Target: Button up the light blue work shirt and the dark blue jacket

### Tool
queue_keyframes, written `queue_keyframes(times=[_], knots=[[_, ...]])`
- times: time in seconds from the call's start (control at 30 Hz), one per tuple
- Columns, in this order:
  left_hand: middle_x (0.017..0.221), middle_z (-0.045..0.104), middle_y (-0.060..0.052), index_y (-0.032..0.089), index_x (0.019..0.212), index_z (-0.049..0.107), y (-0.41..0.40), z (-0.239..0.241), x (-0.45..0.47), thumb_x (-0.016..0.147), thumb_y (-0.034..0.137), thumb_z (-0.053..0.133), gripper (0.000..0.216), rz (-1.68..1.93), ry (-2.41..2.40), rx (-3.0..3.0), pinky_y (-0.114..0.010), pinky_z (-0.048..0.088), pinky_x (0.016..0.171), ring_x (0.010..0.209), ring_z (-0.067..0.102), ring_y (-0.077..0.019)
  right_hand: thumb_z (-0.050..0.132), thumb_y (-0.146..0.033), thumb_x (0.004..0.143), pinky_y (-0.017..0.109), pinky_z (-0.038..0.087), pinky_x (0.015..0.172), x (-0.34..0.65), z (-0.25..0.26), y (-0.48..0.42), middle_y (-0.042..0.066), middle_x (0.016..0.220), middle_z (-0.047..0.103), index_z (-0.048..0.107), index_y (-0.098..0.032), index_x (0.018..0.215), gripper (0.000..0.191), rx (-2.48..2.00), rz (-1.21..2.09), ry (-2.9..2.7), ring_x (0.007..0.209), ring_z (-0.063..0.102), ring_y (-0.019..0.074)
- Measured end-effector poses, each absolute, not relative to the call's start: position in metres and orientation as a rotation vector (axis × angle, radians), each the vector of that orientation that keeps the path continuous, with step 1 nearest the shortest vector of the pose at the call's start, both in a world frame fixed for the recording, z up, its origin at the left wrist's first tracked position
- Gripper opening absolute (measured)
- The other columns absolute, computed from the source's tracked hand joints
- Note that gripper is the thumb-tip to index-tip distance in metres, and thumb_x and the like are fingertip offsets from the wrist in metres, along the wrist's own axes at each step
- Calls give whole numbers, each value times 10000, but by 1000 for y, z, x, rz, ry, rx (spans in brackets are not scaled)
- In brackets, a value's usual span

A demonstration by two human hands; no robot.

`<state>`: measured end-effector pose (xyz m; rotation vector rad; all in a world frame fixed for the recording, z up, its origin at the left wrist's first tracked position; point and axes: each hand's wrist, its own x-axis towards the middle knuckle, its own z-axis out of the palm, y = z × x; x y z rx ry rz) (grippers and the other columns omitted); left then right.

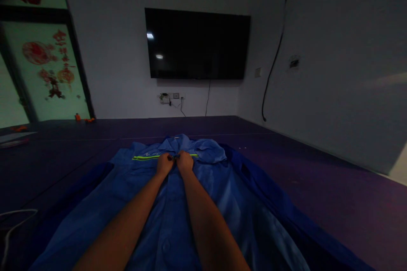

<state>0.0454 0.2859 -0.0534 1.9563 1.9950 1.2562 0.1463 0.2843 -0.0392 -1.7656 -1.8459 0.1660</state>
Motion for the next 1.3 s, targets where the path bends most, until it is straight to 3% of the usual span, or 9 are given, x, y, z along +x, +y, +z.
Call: queue_keyframes(times=[0.77,1.3], knots=[[672,641,-47,128,656,623,286,-52,44,648,142,593,33,1292,1903,1920,-213,367,575,644,576,-139,543,-251,776,228,418,710,146,-38,283,70,935,653,627,-201,952,201,-1776,133,-1847,897,598,179],[742,650,-79,117,725,635,282,-49,44,674,118,560,91,1128,1949,2094,-232,370,612,710,576,-160,530,-237,776,237,424,724,147,-38,283,64,934,657,621,-220,984,227,-1778,115,-1852,896,601,178]])
